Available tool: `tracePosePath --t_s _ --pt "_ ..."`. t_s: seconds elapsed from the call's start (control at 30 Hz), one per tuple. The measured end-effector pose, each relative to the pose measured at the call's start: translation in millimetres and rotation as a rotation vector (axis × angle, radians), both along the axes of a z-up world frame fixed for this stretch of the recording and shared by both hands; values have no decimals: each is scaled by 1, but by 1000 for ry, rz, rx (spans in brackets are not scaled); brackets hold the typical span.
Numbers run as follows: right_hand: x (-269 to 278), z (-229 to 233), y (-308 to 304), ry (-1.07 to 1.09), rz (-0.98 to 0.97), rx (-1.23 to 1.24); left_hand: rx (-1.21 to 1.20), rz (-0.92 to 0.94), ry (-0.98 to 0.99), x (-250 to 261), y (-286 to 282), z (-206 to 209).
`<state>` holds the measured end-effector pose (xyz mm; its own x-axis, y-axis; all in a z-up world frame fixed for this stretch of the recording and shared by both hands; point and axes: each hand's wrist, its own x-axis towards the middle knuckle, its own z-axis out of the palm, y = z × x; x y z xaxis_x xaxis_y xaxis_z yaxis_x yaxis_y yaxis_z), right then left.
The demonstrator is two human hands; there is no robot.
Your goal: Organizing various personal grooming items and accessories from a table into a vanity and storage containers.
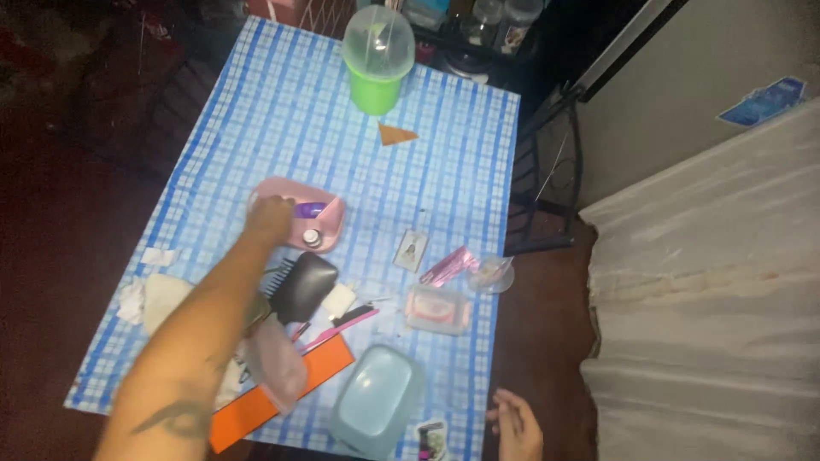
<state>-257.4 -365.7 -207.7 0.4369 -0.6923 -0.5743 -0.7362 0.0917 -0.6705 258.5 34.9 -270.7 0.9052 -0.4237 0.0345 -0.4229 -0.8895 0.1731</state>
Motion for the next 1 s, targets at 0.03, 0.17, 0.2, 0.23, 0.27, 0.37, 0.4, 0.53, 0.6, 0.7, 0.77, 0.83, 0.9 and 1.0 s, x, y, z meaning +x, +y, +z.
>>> tracePosePath --t_s 0.03,0.17,0.2,0.23,0.27,0.37,0.4,0.53,0.6,0.7,0.77,0.83,0.9,1.0 --pt "3 3 7 5 -5 1 1 -5 5 -14 -15 27" --pt "43 17 51 -222 17 -39 307 33 279 -2 -37 54" --pt "44 27 62 -220 -19 -28 283 19 359 -5 -28 35" --pt "56 48 82 -211 -18 -25 285 19 368 -4 -23 15" --pt "79 64 101 -336 44 -51 227 17 367 8 -17 -2" --pt "138 80 138 -541 193 -81 95 27 354 13 -14 7" --pt "151 80 145 -603 275 -89 19 31 361 5 -20 15" --pt "263 92 183 -651 394 -108 166 68 513 -5 -21 33" --pt "313 86 192 -637 600 -310 144 87 531 12 -22 -8" --pt "365 94 211 -629 664 -271 160 -2 524 5 -21 -4" --pt "389 79 209 -696 715 -311 128 17 503 6 -22 47" --pt "406 66 208 -760 751 -351 103 22 481 11 -25 76" --pt "408 54 205 -750 828 -447 -237 -46 266 5 -30 79" --pt "418 62 200 -696 837 -337 -410 -81 212 6 -45 90"
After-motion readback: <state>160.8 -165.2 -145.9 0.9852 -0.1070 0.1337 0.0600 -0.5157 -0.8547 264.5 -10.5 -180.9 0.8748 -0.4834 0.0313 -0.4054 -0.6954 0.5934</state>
